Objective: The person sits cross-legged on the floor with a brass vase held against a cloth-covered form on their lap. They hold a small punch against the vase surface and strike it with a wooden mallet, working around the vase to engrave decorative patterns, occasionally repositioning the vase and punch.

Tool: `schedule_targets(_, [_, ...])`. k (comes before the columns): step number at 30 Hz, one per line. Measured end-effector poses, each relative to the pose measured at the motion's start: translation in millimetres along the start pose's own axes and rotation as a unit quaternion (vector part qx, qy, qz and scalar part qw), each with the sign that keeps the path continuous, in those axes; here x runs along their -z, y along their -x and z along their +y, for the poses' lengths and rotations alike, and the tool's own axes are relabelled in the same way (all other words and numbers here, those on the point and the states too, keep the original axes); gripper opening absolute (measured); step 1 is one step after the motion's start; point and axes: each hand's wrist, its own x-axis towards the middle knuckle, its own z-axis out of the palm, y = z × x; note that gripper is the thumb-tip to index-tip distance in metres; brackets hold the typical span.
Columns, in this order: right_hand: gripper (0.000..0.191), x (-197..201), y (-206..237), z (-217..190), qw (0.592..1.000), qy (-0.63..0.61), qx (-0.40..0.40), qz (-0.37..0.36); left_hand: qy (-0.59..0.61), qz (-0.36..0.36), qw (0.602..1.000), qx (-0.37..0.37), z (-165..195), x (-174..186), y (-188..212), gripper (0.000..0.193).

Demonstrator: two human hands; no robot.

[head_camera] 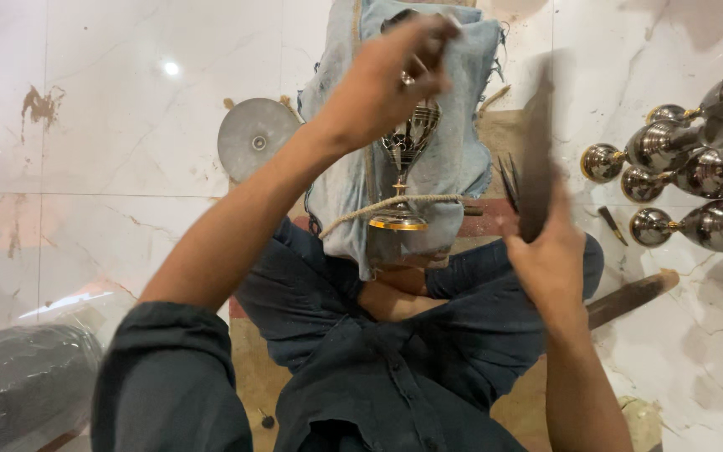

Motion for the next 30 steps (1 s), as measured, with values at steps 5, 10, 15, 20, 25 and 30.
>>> schedule_targets(5, [0.093,-21,-8,12,0.999,0.015,-0.024,-0.034,-0.096,-0.167,0.981,-0.014,-2,-5,-13,0.058])
schedule_targets(10, [0.082,-19,-4,23,0.935,-0.318,-0.019,0.155,-0.11,-0.235,0.962,-0.081,-7,7,-23,0.051])
schedule_targets(15, [0.075,-8,-9,20,0.976,-0.13,0.061,0.162,-0.071,-0.264,0.956,-0.111,-8,16,-27,0.051])
schedule_targets(20, [0.079,5,-24,-12,0.983,-0.097,0.103,0.12,-0.067,-0.209,0.97,-0.103,-16,28,-11,0.045])
schedule_targets(25, [0.073,51,-48,-76,0.93,0.228,0.253,0.14,-0.029,-0.054,0.994,-0.088,-22,28,26,0.049])
schedule_targets(30, [0.066,89,-69,-122,0.911,0.295,0.286,0.022,0.044,0.101,0.994,0.003,-22,9,62,0.043])
